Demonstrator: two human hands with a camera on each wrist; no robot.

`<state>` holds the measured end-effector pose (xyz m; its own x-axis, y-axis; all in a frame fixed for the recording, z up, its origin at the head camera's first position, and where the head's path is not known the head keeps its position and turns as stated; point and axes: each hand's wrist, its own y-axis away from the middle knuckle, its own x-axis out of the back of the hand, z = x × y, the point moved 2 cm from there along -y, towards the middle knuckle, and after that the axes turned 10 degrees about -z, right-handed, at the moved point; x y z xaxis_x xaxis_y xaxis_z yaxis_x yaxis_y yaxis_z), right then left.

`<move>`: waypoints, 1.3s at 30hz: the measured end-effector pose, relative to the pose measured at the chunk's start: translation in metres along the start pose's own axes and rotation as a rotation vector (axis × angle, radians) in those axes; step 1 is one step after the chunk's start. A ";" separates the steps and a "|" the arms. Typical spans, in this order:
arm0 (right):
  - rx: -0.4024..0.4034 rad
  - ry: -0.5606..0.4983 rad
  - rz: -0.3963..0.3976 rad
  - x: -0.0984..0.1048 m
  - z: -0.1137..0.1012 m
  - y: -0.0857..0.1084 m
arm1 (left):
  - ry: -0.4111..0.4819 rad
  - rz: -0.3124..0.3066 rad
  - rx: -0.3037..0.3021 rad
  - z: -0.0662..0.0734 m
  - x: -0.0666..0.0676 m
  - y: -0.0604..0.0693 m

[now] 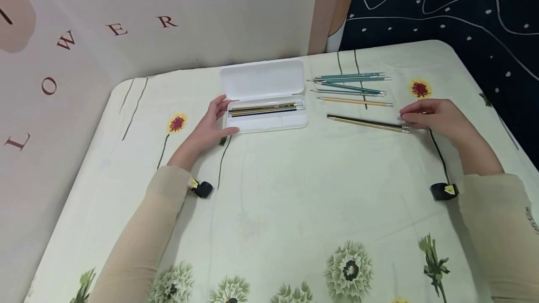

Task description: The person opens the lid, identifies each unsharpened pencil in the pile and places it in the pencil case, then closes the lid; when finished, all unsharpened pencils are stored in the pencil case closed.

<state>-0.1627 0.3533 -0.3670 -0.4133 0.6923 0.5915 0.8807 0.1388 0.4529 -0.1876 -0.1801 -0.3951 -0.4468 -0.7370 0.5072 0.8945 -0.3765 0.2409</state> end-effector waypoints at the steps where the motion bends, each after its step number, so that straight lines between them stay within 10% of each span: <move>1: 0.000 0.012 -0.006 0.001 0.002 0.000 | 0.000 0.000 -0.001 0.000 0.000 0.000; 15: 0.015 0.225 -0.158 0.005 0.002 -0.005 | 0.007 0.003 -0.001 0.000 0.000 0.000; 39: 0.015 0.276 -0.126 -0.004 -0.014 -0.015 | 0.010 -0.007 -0.021 -0.001 0.000 0.000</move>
<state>-0.1776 0.3387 -0.3673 -0.5647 0.4509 0.6912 0.8211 0.2228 0.5255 -0.1877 -0.1811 -0.3959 -0.4531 -0.7401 0.4969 0.8910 -0.3933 0.2266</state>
